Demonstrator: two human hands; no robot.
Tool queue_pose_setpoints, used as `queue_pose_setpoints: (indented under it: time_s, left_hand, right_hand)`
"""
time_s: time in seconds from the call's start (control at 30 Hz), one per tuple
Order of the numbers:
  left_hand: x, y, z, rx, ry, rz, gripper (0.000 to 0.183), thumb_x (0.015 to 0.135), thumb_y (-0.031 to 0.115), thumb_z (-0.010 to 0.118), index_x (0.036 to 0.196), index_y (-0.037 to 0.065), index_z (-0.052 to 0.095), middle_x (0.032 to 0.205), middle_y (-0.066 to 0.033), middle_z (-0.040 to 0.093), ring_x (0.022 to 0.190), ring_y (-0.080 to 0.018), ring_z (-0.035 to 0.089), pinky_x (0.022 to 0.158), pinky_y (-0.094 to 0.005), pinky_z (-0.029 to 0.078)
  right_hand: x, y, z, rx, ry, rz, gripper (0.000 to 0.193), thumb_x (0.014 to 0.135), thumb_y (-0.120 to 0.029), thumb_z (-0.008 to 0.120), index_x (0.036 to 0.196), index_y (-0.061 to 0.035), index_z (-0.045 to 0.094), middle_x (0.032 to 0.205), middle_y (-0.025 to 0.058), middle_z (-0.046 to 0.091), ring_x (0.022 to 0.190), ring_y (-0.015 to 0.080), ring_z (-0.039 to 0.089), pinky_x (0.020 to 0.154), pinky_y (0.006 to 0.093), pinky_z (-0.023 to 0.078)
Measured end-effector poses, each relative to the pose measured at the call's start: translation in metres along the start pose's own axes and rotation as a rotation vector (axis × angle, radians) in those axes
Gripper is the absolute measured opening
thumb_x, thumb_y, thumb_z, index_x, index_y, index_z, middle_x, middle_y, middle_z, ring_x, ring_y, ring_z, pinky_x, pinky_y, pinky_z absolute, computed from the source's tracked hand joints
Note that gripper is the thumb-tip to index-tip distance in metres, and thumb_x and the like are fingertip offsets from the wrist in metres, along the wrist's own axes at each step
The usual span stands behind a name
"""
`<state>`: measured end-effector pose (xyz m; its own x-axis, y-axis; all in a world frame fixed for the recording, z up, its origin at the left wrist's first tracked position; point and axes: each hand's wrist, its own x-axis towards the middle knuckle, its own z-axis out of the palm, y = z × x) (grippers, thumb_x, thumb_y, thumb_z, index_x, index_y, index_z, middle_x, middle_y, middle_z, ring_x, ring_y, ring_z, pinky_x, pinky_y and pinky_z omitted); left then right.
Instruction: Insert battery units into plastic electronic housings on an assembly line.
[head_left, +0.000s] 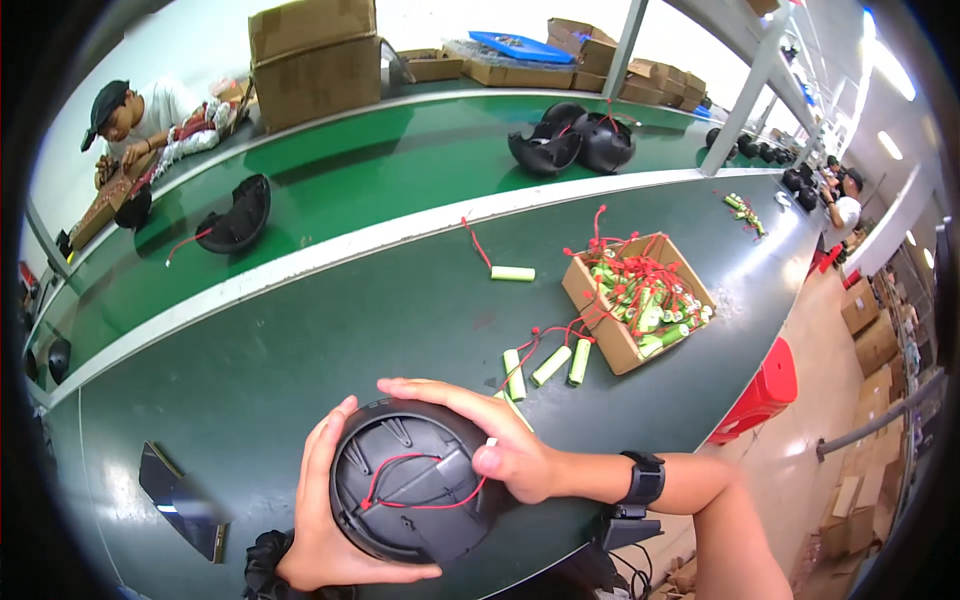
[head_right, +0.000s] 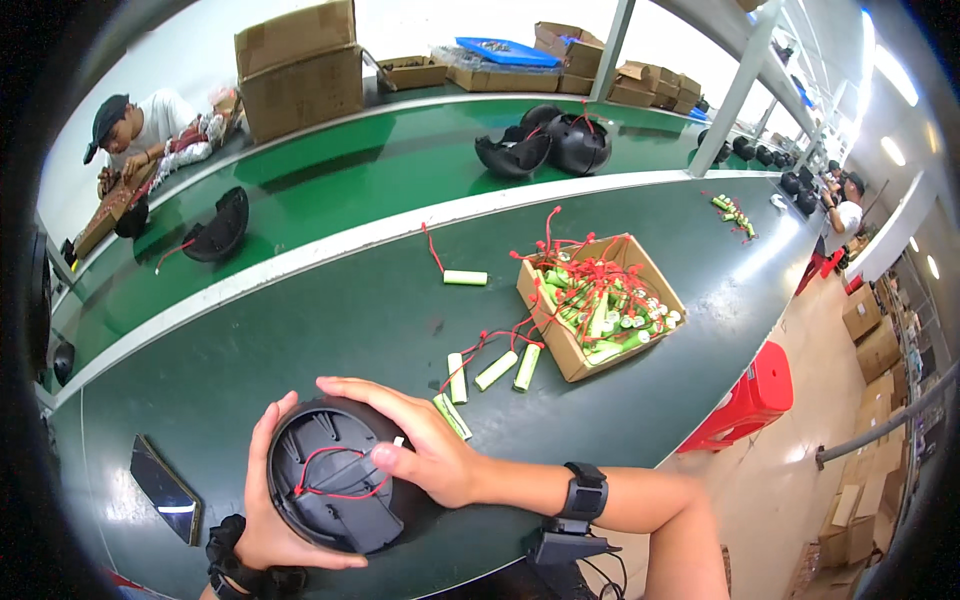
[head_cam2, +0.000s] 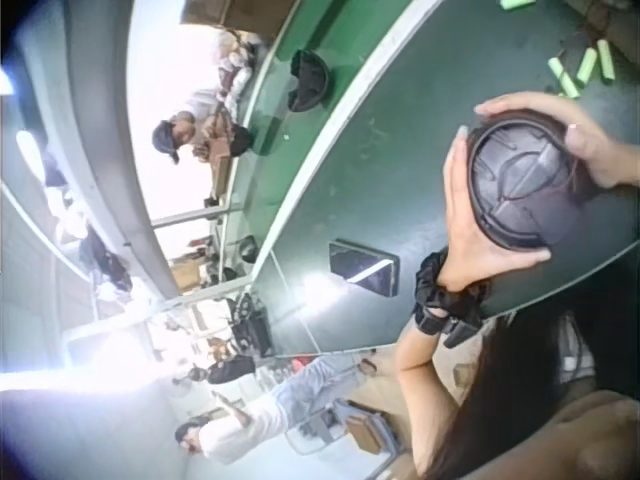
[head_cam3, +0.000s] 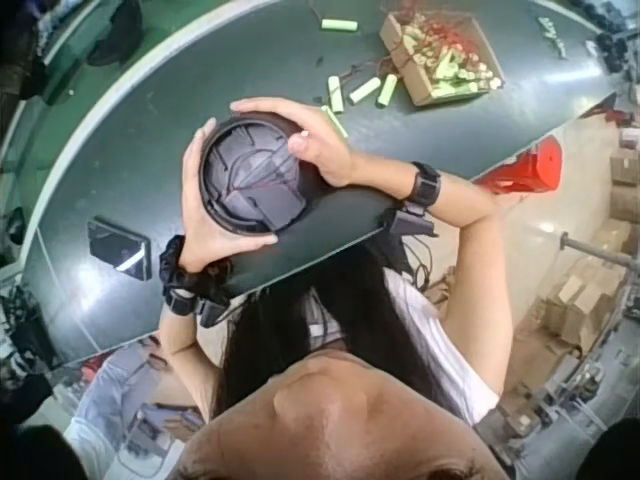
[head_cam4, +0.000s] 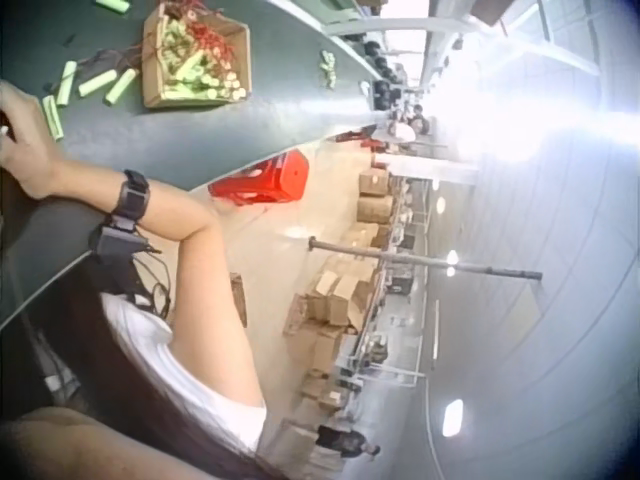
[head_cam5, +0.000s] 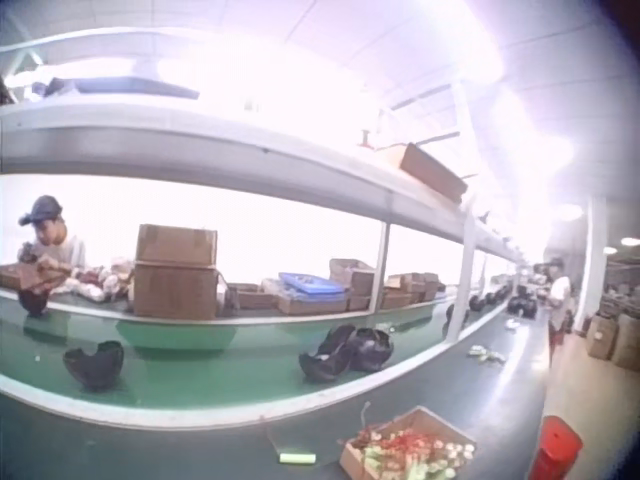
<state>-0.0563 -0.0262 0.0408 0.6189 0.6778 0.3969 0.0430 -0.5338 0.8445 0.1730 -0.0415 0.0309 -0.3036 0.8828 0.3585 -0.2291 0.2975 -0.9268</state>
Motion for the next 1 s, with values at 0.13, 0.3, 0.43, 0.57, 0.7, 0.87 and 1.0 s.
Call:
queue_pose_setpoints:
  time_s: [0.13, 0.3, 0.43, 0.57, 0.7, 0.87, 1.0]
  left_hand:
    - [-0.001, 0.003, -0.005, -0.041, 0.037, 0.018, 0.147, 0.040, 0.035, 0.096, 0.145, 0.002, -0.001, 0.146, -0.0260, 0.015, 0.131, -0.0367, 0.036, 0.108, -0.0462, 0.032]
    - [-0.002, -0.002, -0.012, 0.113, 0.031, 0.089, 0.153, 0.036, 0.040, 0.096, 0.145, 0.003, -0.006, 0.148, -0.0259, 0.008, 0.135, -0.0366, 0.028, 0.110, -0.0505, 0.026]
    - [-0.006, -0.014, -0.017, 0.024, 0.336, -0.002, 0.149, 0.037, 0.048, 0.094, 0.145, 0.006, 0.001, 0.147, -0.0214, 0.015, 0.133, -0.0361, 0.029, 0.107, -0.0500, 0.027]
    - [-0.010, -0.025, -0.020, -0.017, 0.468, -0.097, 0.132, 0.043, 0.048, 0.092, 0.143, 0.007, 0.014, 0.142, -0.0159, 0.027, 0.131, -0.0329, 0.033, 0.104, -0.0466, 0.028]
    - [-0.014, -0.022, -0.026, 0.097, 0.395, -0.074, 0.116, 0.047, 0.044, 0.091, 0.137, 0.005, 0.029, 0.135, -0.0133, 0.033, 0.126, -0.0298, 0.039, 0.102, -0.0435, 0.032]
    - [-0.009, -0.019, -0.025, 0.242, 0.325, 0.012, 0.099, 0.046, 0.036, 0.093, 0.125, 0.003, 0.042, 0.122, -0.0164, 0.042, 0.115, -0.0303, 0.045, 0.094, -0.0405, 0.040]
    - [-0.010, -0.021, -0.028, 0.286, 0.262, 0.008, 0.100, 0.047, 0.034, 0.093, 0.127, 0.003, 0.041, 0.124, -0.0126, 0.039, 0.119, -0.0272, 0.045, 0.098, -0.0377, 0.038]
  right_hand:
    - [0.013, -0.019, -0.012, -0.268, -0.199, -0.133, 0.108, 0.066, -0.043, 0.080, 0.144, 0.0023, 0.020, 0.151, 0.0210, 0.016, 0.136, 0.0343, 0.030, 0.109, 0.0397, 0.030]
    - [0.026, -0.052, -0.001, -0.688, -0.358, -0.002, 0.130, 0.040, -0.031, 0.092, 0.143, 0.0019, 0.019, 0.144, 0.0245, 0.027, 0.128, 0.0378, 0.040, 0.104, 0.0394, 0.038]
    - [0.066, -0.054, -0.015, -0.689, -0.263, 0.011, 0.117, 0.042, -0.033, 0.092, 0.136, 0.0055, 0.034, 0.131, 0.0229, 0.047, 0.119, 0.0313, 0.051, 0.101, 0.0355, 0.041]
    - [0.142, -0.042, -0.043, -0.634, 0.144, 0.092, 0.120, 0.042, -0.042, 0.092, 0.135, 0.0075, 0.034, 0.123, 0.0211, 0.055, 0.116, 0.0285, 0.054, 0.099, 0.0328, 0.042]
    - [0.226, 0.003, -0.065, -0.957, 0.553, 0.094, 0.125, 0.040, -0.048, 0.091, 0.134, 0.0106, 0.034, 0.126, 0.0249, 0.053, 0.116, 0.0326, 0.054, 0.099, 0.0350, 0.043]
    - [0.248, 0.049, -0.097, -0.988, 0.680, 0.211, 0.131, 0.041, -0.051, 0.089, 0.138, 0.0084, 0.026, 0.137, 0.0259, 0.039, 0.124, 0.0337, 0.046, 0.102, 0.0386, 0.041]
    - [0.259, 0.062, -0.110, -1.078, 0.656, 0.225, 0.131, 0.042, -0.049, 0.090, 0.142, 0.0012, 0.022, 0.143, 0.0202, 0.033, 0.125, 0.0325, 0.045, 0.099, 0.0400, 0.043]
